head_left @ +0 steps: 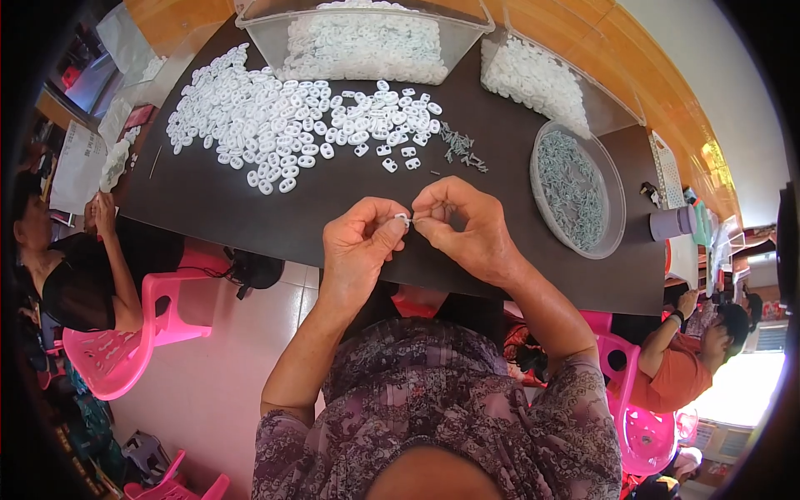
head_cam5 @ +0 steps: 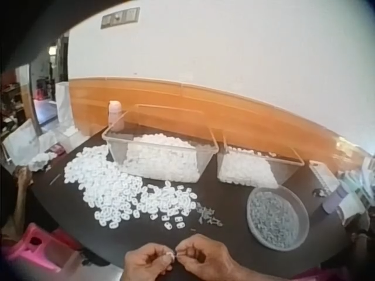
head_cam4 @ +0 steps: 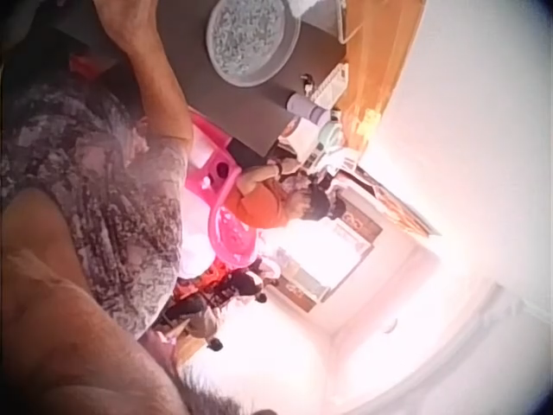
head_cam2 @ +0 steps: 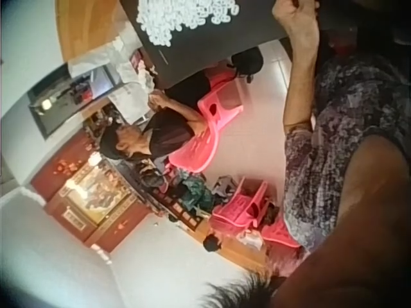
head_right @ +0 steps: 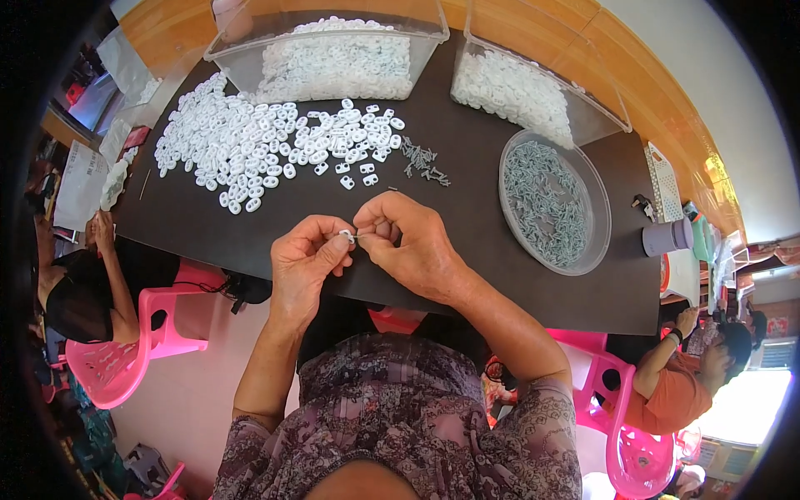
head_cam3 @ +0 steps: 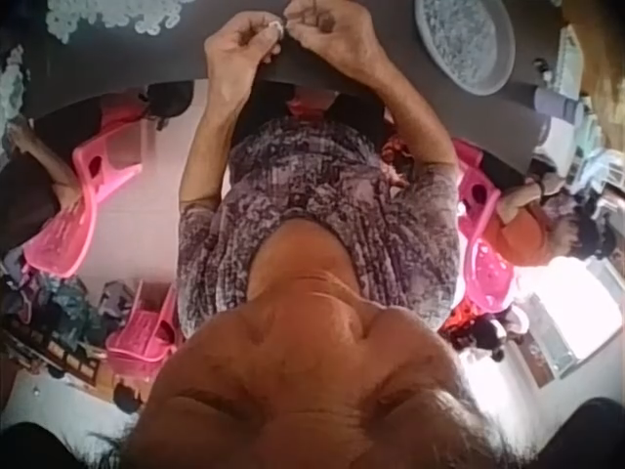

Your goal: Manually assembling small white plastic components by inserting metal pins into them.

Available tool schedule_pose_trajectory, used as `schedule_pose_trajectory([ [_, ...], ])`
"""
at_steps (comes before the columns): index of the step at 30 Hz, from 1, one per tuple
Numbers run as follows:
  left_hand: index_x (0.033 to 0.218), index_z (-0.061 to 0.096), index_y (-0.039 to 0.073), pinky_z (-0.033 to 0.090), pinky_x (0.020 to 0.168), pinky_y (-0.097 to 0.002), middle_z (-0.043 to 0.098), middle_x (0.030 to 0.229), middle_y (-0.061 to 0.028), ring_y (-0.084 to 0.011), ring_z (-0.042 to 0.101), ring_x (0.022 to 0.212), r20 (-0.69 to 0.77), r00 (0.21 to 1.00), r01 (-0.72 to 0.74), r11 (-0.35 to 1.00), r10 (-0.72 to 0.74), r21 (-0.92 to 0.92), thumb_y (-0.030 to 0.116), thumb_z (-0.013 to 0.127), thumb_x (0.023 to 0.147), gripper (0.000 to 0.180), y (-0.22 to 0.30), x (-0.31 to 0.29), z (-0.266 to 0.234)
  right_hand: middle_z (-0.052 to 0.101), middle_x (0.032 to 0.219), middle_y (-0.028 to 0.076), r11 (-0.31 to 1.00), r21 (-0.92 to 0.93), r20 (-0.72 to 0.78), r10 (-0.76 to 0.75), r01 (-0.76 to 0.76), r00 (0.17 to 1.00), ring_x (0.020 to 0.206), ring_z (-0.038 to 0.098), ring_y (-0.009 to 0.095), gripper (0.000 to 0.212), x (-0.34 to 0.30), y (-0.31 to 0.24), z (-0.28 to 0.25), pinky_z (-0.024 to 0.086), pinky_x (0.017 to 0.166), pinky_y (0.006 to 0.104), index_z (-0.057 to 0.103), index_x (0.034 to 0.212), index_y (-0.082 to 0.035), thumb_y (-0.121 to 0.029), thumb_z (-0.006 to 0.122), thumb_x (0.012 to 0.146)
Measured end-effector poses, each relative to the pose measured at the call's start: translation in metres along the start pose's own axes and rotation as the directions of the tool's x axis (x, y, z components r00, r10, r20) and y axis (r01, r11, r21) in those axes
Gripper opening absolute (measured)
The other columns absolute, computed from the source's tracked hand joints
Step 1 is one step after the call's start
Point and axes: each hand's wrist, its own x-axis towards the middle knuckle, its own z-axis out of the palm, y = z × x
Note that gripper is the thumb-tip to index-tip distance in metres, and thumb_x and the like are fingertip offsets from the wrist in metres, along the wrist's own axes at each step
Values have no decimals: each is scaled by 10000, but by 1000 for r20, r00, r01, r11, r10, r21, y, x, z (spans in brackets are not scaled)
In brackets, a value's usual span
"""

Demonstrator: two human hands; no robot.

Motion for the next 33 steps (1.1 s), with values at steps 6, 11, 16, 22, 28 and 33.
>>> schedule_pose_trajectory([
  [6, 935, 616, 7, 408, 566, -172, 604, 806, -12, -58, 528, 654, 7, 1000, -11, 999, 11, 51, 102, 620, 855, 125, -2, -1, -2, 570, 762, -15, 1000, -23, -2, 12, -12, 1000, 684, 494, 44, 145, -1, 2, 2, 416, 623, 209, 589, 889, -11, 23, 635, 755],
  [11, 934, 614, 8, 402, 562, -169, 601, 804, -5, -54, 525, 652, 1, 1000, -18, 997, 18, 70, 114, 625, 853, 134, -6, -2, -3, 554, 741, -17, 998, -56, 8, 14, -14, 1000, 672, 486, 45, 136, 0, -2, 4, 409, 607, 209, 593, 875, -14, 20, 640, 752],
  [16, 923, 609, 6, 394, 560, -169, 593, 797, 6, -50, 515, 648, -9, 995, -101, 979, 104, 175, 121, 620, 858, 132, -6, -3, -1, 536, 726, -22, 998, -58, 4, 38, -38, 999, 661, 471, 46, 121, 0, -5, 6, 401, 597, 210, 601, 856, -22, 17, 645, 750],
  [22, 918, 608, 10, 396, 568, -172, 591, 796, 7, -50, 515, 655, -18, 998, -56, 990, 59, 130, 130, 610, 863, 132, -4, -3, -4, 521, 724, -36, 999, -18, 28, 39, -39, 999, 666, 458, 32, 115, 1, 0, 4, 393, 597, 202, 604, 854, -24, 19, 641, 754],
  [28, 919, 608, 9, 396, 568, -172, 590, 794, 9, -49, 514, 657, -21, 999, -41, 988, 44, 152, 143, 612, 862, 146, -5, -4, -5, 515, 726, -48, 994, 34, 41, 102, -104, 994, 672, 454, 22, 107, 0, -2, 6, 391, 596, 196, 604, 856, -25, 18, 634, 763],
  [33, 917, 607, 11, 393, 560, -173, 584, 782, 17, -44, 511, 651, -24, 997, -68, 977, 74, 204, 146, 609, 865, 145, -4, -5, -6, 519, 729, -48, 996, 12, 54, 87, -88, 995, 673, 456, 22, 109, 0, 1, 7, 393, 594, 193, 606, 863, -28, 16, 631, 766],
])
